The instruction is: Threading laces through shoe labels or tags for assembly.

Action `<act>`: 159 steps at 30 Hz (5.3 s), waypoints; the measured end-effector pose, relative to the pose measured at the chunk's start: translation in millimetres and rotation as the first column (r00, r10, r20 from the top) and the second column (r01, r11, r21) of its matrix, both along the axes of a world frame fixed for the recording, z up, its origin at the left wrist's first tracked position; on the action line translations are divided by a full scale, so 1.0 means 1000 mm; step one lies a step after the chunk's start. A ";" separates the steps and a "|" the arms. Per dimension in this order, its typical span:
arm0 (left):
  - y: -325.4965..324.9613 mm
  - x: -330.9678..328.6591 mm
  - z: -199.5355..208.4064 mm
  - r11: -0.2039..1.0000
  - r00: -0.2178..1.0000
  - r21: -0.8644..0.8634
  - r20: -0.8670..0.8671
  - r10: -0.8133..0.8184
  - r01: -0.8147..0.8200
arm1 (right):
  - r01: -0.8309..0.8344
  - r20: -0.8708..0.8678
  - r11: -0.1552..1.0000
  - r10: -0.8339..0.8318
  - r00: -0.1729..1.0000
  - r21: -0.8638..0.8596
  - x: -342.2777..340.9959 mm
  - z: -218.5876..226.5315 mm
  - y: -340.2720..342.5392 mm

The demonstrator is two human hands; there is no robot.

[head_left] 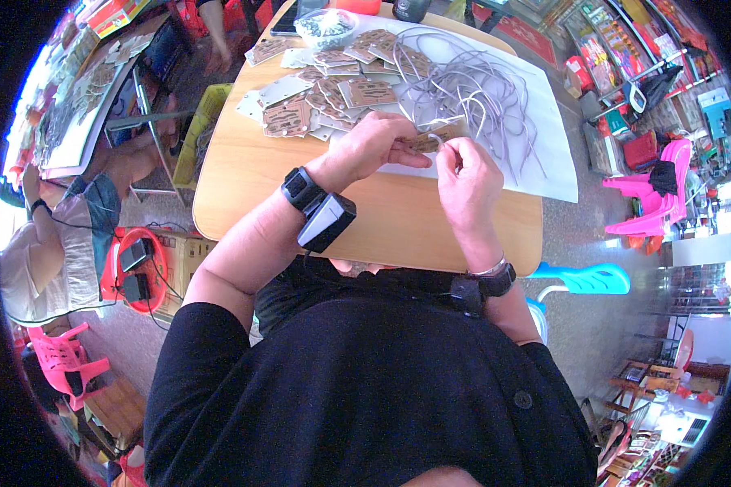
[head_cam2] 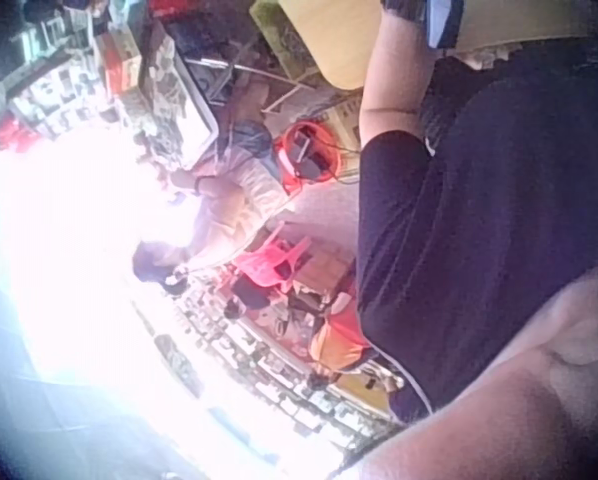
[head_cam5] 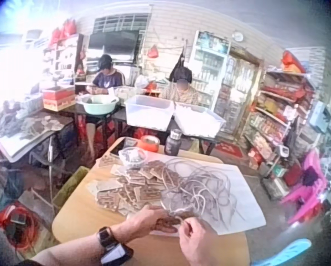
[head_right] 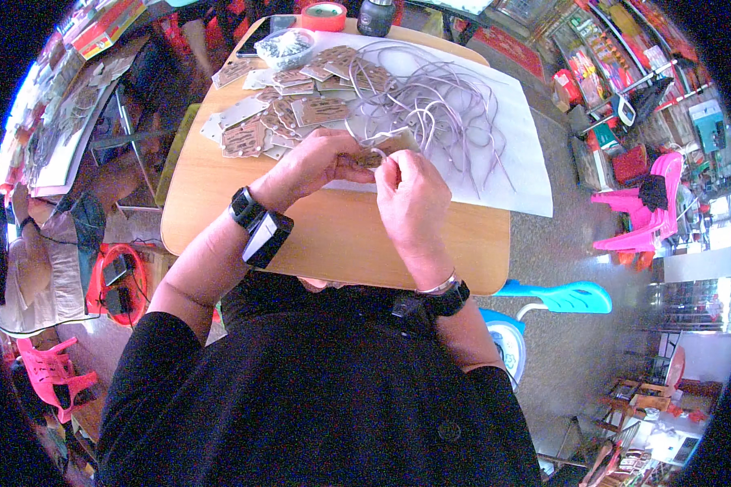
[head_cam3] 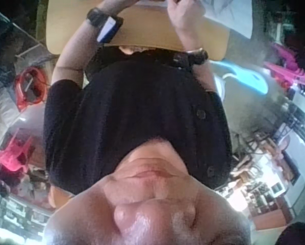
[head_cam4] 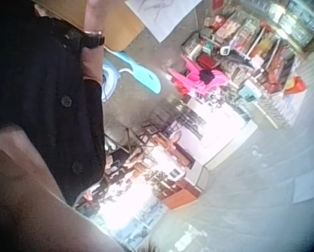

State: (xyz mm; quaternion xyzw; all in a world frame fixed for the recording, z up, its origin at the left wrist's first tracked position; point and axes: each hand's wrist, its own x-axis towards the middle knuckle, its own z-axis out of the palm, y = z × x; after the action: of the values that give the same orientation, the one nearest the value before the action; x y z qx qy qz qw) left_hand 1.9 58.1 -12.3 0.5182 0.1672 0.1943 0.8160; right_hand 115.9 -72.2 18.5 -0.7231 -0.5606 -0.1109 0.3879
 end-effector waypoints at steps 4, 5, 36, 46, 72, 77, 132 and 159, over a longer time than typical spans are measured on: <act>-0.001 0.004 0.000 0.978 0.995 -0.192 0.071 -0.069 0.082 | -0.047 -0.015 0.999 0.048 0.999 0.012 -0.002 -0.004 0.001; 0.000 0.003 0.001 0.975 0.991 -0.180 0.039 -0.126 0.131 | -0.046 -0.016 0.999 0.046 0.999 0.013 -0.003 -0.003 0.000; -0.002 0.007 0.000 0.981 0.995 -0.173 0.054 -0.085 0.093 | 0.002 -0.071 1.000 0.000 0.997 0.030 -0.001 0.000 0.009; -0.001 0.007 0.001 0.966 0.993 -0.231 0.005 -0.117 0.115 | 0.026 0.002 0.999 -0.026 1.000 0.039 -0.002 0.001 0.011; 0.002 0.006 0.000 0.962 0.986 -0.223 -0.020 -0.164 0.155 | -0.021 0.060 0.993 0.014 0.998 0.115 0.002 -0.004 0.016; 0.004 0.006 -0.003 0.945 0.981 -0.262 0.030 -0.193 0.194 | -0.053 0.052 0.989 0.047 0.998 0.136 0.005 -0.005 0.017; -0.024 0.012 0.012 0.765 0.952 0.629 -0.130 0.277 -0.137 | 0.079 0.026 0.991 -0.082 0.996 0.108 0.004 -0.005 0.025; -0.008 0.011 0.005 0.923 0.936 0.346 -0.239 0.259 -0.167 | 0.020 -0.754 0.973 0.166 0.635 0.231 0.032 0.020 0.019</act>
State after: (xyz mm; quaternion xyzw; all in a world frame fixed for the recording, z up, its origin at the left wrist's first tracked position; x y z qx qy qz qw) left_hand 12.5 50.4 -7.2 0.6442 0.3032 0.2320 0.6627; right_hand 147.4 -52.7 38.1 -0.6309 -0.3555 0.1621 0.6703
